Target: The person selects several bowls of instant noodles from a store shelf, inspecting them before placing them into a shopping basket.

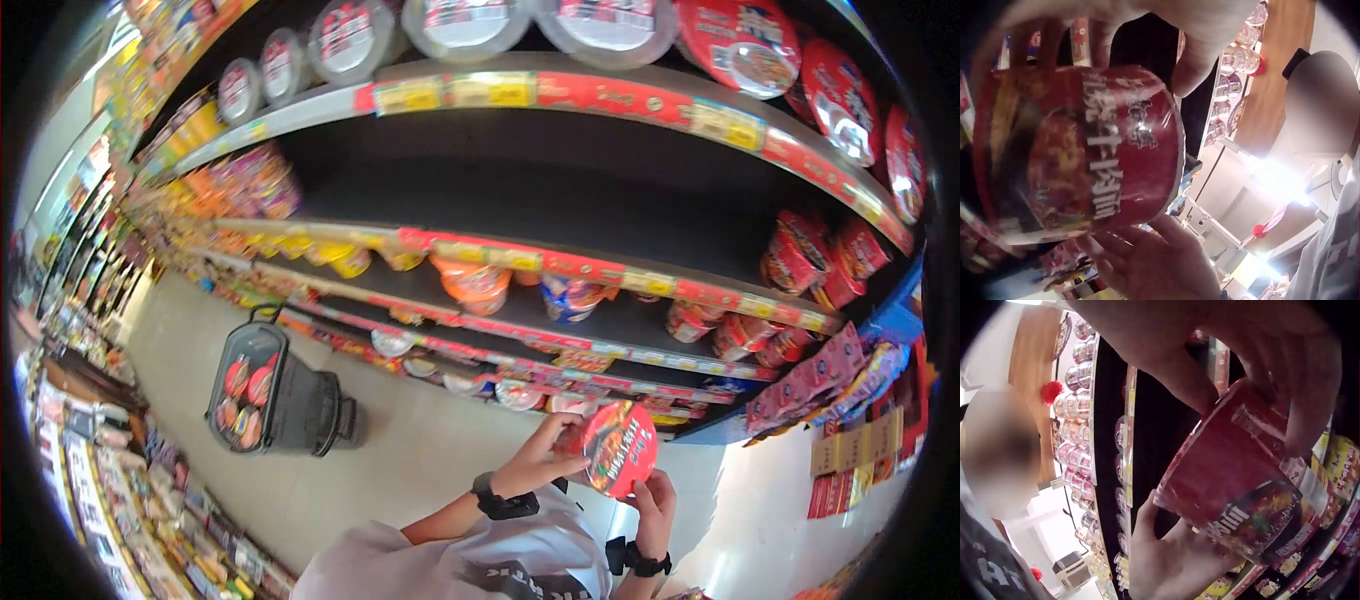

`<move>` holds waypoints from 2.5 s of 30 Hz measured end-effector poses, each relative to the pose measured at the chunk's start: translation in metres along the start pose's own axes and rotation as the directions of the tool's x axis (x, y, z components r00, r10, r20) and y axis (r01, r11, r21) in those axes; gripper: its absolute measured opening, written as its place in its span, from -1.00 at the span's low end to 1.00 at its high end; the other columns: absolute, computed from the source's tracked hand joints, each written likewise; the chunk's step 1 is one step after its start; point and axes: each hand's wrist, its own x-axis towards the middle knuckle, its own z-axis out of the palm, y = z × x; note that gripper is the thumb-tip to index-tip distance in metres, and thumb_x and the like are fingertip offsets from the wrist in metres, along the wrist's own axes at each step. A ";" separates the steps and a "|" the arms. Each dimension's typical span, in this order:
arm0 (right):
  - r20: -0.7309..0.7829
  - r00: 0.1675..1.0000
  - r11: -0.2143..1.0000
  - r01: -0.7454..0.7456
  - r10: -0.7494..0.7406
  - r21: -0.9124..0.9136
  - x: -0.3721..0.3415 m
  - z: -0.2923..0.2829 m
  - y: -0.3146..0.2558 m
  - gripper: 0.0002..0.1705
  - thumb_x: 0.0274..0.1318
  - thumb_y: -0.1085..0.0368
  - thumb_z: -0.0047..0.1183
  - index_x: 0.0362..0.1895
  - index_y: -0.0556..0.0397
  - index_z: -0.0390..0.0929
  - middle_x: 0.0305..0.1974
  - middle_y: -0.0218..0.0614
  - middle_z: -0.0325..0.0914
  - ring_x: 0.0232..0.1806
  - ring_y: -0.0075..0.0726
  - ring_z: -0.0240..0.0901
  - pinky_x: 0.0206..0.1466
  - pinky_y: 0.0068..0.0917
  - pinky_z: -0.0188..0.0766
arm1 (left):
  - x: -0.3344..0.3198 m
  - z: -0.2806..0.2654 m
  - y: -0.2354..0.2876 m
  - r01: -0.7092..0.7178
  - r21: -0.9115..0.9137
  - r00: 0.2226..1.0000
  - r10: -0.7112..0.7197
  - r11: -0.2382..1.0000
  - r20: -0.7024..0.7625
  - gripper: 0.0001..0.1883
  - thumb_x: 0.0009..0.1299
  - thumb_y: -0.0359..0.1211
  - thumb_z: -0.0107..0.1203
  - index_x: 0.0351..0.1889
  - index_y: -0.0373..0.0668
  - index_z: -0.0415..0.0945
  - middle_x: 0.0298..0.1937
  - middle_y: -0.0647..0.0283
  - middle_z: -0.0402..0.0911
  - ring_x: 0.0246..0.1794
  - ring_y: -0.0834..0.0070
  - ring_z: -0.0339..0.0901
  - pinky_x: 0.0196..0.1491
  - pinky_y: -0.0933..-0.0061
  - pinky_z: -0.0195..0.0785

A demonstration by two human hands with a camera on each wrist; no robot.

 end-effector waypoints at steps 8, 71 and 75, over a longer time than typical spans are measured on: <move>0.011 0.998 0.998 -0.069 0.069 -0.008 -0.023 -0.016 0.056 -0.77 0.14 0.45 0.06 -0.11 0.21 0.41 -0.21 -0.29 0.52 -0.24 -0.43 0.51 -0.22 -0.45 0.56 | -0.032 0.008 -0.007 0.066 0.486 0.997 -0.076 0.872 0.001 -0.73 0.37 -0.24 0.08 -0.26 -0.25 0.31 -0.24 0.15 0.39 -0.30 0.38 0.41 -0.26 0.42 0.33; 0.761 0.439 0.829 0.062 0.478 -0.556 -0.103 0.550 0.248 -0.65 0.11 0.41 0.11 0.02 0.14 0.45 -0.31 -0.36 0.50 -0.30 -0.51 0.47 -0.23 -0.57 0.47 | -0.514 -0.416 -0.038 -0.048 -0.474 0.461 -0.401 0.879 -0.791 -0.86 0.15 -0.57 0.25 -0.38 -0.29 0.51 -0.39 0.27 0.61 -0.39 0.56 0.56 -0.27 0.55 0.43; 0.773 0.442 0.797 0.184 0.455 -0.575 -0.089 0.586 0.272 -0.65 0.08 0.41 0.11 0.00 0.15 0.48 -0.33 -0.35 0.51 -0.32 -0.52 0.45 -0.22 -0.57 0.45 | -0.517 -0.441 -0.053 -0.110 -0.455 0.434 -0.369 0.884 -0.822 -0.86 0.17 -0.57 0.25 -0.36 -0.29 0.51 -0.39 0.28 0.61 -0.39 0.56 0.57 -0.28 0.55 0.43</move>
